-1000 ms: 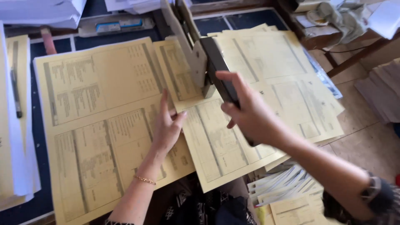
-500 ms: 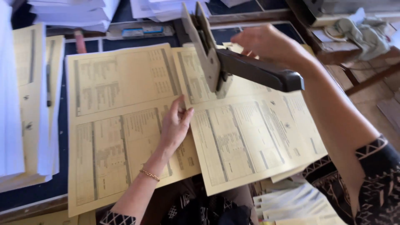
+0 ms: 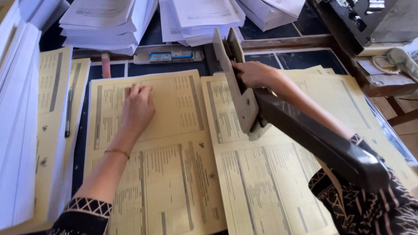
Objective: Gathering multiple sheets of paper, aligning them, and using a heavy-duty stapler to bind them into sets.
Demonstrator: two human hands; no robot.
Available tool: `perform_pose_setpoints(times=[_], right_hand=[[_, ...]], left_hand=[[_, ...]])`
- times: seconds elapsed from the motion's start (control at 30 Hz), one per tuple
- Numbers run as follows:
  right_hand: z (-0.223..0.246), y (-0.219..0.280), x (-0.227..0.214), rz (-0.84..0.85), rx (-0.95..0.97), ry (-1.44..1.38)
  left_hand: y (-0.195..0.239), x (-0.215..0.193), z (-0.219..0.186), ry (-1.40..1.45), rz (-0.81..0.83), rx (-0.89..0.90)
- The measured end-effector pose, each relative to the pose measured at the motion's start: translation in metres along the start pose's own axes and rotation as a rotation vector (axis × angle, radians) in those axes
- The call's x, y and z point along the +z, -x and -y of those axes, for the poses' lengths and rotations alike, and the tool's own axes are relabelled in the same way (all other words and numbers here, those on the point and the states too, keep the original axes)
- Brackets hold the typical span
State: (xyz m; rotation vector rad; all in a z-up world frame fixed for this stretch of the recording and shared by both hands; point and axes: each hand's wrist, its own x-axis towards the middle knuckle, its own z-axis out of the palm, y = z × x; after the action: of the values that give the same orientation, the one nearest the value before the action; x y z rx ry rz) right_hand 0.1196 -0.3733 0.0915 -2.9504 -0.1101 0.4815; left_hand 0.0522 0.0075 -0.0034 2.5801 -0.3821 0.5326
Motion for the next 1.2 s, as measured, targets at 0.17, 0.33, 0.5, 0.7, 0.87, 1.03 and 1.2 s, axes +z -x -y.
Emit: perform_pose_setpoints(times=[0.17,0.33,0.5,0.7,0.87,1.03,1.2], right_hand=[[0.018,0.012,-0.023,-0.015,0.036,-0.034],[0.047,0.004,-0.026,-0.151,0.104,0.033],[0.040,-0.029,-0.011,-0.239,0.103,0.000],[0.050,-0.016,-0.018,-0.285,0.057,-0.084],[0.049,-0.013,-0.015,-0.323,0.048,-0.113],[0.043,-0.014,-0.009,-0.346,0.056,-0.122],[0.037,-0.020,-0.007,-0.442,0.006,-0.204]], left_hand=[[-0.078,0.043,0.045,-0.135,-0.003,0.051],[-0.156,0.056,0.035,-0.229,0.181,0.095],[-0.189,0.089,0.066,-0.255,0.288,0.098],[-0.151,-0.070,-0.040,0.162,0.485,-0.192],[-0.097,-0.087,-0.056,0.804,0.226,-0.249],[-0.087,-0.062,-0.060,0.793,0.005,-0.380],[-0.092,-0.061,-0.078,0.693,0.233,-0.625]])
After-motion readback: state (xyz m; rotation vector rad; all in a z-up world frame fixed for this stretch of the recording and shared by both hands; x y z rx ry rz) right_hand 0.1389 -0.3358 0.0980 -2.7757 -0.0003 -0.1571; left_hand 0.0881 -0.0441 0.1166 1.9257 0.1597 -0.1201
